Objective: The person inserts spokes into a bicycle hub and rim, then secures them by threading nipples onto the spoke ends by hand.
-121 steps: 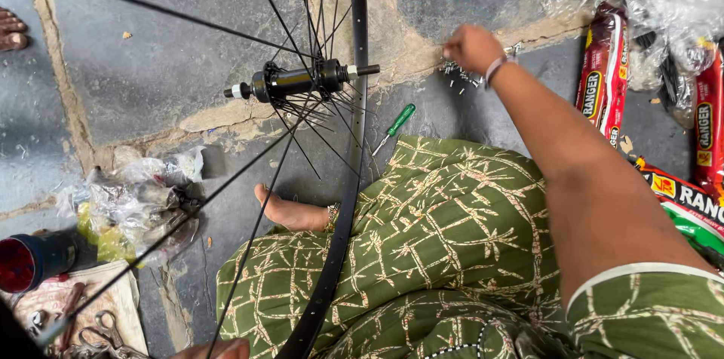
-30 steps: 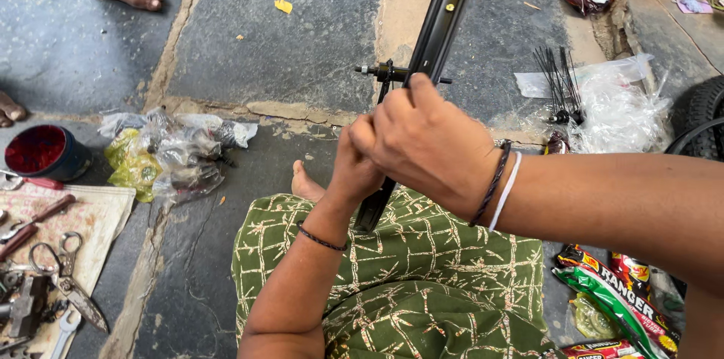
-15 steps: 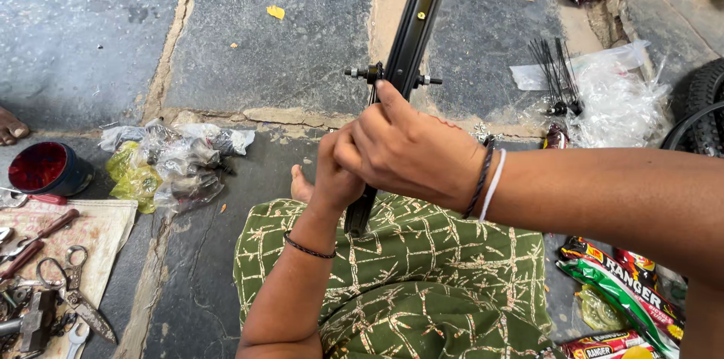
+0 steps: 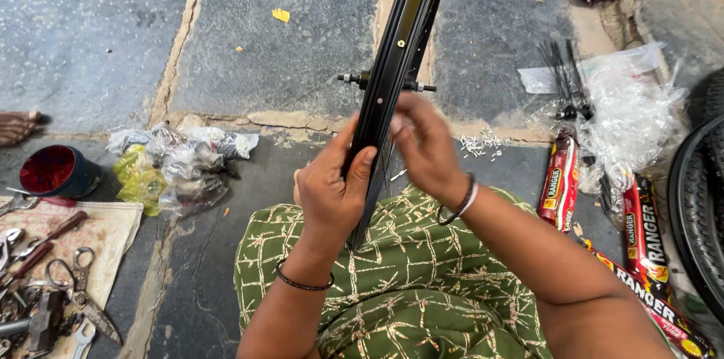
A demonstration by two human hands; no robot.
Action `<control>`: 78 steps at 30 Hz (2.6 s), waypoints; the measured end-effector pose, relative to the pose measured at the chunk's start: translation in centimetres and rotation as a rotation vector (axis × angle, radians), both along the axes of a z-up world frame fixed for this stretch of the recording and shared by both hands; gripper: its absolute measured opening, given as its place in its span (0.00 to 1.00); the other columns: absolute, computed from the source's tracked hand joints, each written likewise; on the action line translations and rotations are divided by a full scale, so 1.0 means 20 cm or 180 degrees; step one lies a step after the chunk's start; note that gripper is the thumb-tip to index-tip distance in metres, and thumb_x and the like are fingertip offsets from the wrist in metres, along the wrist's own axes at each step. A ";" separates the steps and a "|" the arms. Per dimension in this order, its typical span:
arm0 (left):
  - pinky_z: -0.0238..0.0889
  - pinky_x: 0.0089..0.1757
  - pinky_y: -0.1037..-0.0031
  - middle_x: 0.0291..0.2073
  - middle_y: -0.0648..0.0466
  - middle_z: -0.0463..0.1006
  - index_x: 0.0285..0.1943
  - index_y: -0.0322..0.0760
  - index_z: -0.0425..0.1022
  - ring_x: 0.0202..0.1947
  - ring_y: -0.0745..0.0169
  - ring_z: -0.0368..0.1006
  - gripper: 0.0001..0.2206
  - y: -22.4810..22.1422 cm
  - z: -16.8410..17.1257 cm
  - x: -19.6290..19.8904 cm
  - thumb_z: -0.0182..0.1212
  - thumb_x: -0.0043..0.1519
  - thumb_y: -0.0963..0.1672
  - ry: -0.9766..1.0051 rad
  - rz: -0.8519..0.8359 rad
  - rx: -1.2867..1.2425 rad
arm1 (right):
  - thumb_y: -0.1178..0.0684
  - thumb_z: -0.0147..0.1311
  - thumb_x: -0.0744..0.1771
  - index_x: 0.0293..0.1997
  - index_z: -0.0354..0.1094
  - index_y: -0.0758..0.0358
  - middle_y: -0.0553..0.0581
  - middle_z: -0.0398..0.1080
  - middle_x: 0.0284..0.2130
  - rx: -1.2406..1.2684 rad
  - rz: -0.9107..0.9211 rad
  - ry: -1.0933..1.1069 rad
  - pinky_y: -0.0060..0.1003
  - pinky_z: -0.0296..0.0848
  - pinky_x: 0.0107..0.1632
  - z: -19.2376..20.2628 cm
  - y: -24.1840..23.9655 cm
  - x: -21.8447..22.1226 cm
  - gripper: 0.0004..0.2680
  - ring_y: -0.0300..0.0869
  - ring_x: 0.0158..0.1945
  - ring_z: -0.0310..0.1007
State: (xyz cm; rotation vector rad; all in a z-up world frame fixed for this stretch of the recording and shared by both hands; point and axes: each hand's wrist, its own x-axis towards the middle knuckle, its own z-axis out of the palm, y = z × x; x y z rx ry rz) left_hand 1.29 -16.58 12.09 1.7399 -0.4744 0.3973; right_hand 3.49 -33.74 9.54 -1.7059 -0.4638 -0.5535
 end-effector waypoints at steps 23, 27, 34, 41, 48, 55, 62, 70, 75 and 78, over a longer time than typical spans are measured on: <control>0.64 0.34 0.80 0.49 0.50 0.71 0.48 0.35 0.80 0.30 0.74 0.69 0.06 0.02 -0.12 -0.01 0.69 0.64 0.37 -0.0673 0.0554 0.0269 | 0.63 0.65 0.64 0.39 0.70 0.60 0.59 0.72 0.43 0.0043 -0.0376 -0.1107 0.35 0.73 0.49 -0.17 0.13 0.07 0.07 0.46 0.46 0.75; 0.62 0.34 0.80 0.48 0.53 0.67 0.53 0.34 0.80 0.31 0.74 0.64 0.09 0.07 -0.12 0.01 0.64 0.67 0.35 -0.0723 0.0154 0.0201 | 0.60 0.58 0.66 0.53 0.67 0.65 0.64 0.67 0.51 0.0388 0.0456 -0.0388 0.38 0.66 0.59 -0.11 0.10 0.04 0.11 0.50 0.55 0.68; 0.65 0.35 0.83 0.51 0.54 0.64 0.58 0.33 0.79 0.34 0.73 0.67 0.11 0.07 -0.13 0.03 0.59 0.70 0.34 -0.0774 -0.0145 -0.0044 | 0.63 0.59 0.67 0.48 0.75 0.66 0.60 0.75 0.46 -0.0998 0.0273 -0.1401 0.43 0.74 0.52 -0.12 0.02 0.13 0.07 0.51 0.50 0.76; 0.67 0.37 0.80 0.51 0.52 0.68 0.56 0.35 0.76 0.36 0.71 0.70 0.08 0.07 -0.13 0.04 0.66 0.69 0.39 -0.1063 0.0244 0.0217 | 0.65 0.62 0.66 0.38 0.70 0.65 0.59 0.74 0.39 -0.0243 -0.0180 -0.2029 0.42 0.78 0.44 -0.16 0.10 0.18 0.05 0.50 0.42 0.79; 0.61 0.33 0.81 0.46 0.56 0.66 0.54 0.36 0.78 0.35 0.70 0.64 0.07 0.08 -0.14 0.04 0.66 0.68 0.38 -0.0857 0.0310 0.0362 | 0.61 0.63 0.62 0.37 0.65 0.64 0.56 0.66 0.42 0.0669 -0.0034 -0.0428 0.36 0.70 0.49 -0.12 0.19 0.10 0.08 0.43 0.45 0.69; 0.64 0.33 0.83 0.49 0.55 0.65 0.59 0.35 0.78 0.33 0.75 0.65 0.10 0.08 -0.13 0.05 0.60 0.71 0.35 -0.0734 -0.0163 0.0031 | 0.66 0.53 0.67 0.53 0.73 0.72 0.63 0.73 0.48 -0.0964 0.0187 -0.0907 0.43 0.74 0.55 -0.07 0.07 0.09 0.10 0.53 0.53 0.75; 0.66 0.33 0.82 0.49 0.54 0.67 0.58 0.36 0.77 0.34 0.75 0.68 0.10 0.07 -0.12 0.06 0.63 0.69 0.37 -0.0857 -0.0020 0.0068 | 0.64 0.62 0.65 0.38 0.70 0.65 0.59 0.73 0.36 -0.0360 -0.0181 -0.2209 0.43 0.76 0.46 -0.12 0.07 0.21 0.05 0.51 0.41 0.77; 0.62 0.32 0.81 0.43 0.56 0.67 0.53 0.38 0.79 0.31 0.74 0.65 0.09 0.05 -0.14 0.05 0.69 0.66 0.38 -0.0802 0.0389 0.0373 | 0.59 0.64 0.68 0.44 0.65 0.61 0.51 0.64 0.48 0.1343 0.0452 -0.0358 0.29 0.70 0.52 -0.14 0.20 0.11 0.08 0.35 0.52 0.68; 0.59 0.31 0.82 0.43 0.56 0.63 0.57 0.38 0.80 0.30 0.75 0.61 0.09 0.08 -0.12 0.07 0.64 0.69 0.37 -0.0797 0.0085 0.0328 | 0.60 0.54 0.68 0.55 0.70 0.68 0.59 0.68 0.51 -0.0142 0.0384 -0.0601 0.38 0.70 0.60 -0.13 0.09 0.08 0.10 0.45 0.57 0.70; 0.59 0.31 0.83 0.45 0.56 0.63 0.58 0.38 0.79 0.30 0.77 0.60 0.10 0.08 -0.13 0.07 0.61 0.70 0.37 -0.0654 -0.0169 0.0083 | 0.63 0.56 0.68 0.52 0.74 0.68 0.59 0.73 0.46 -0.0826 -0.0005 -0.1075 0.39 0.74 0.52 -0.15 0.07 0.10 0.08 0.47 0.50 0.75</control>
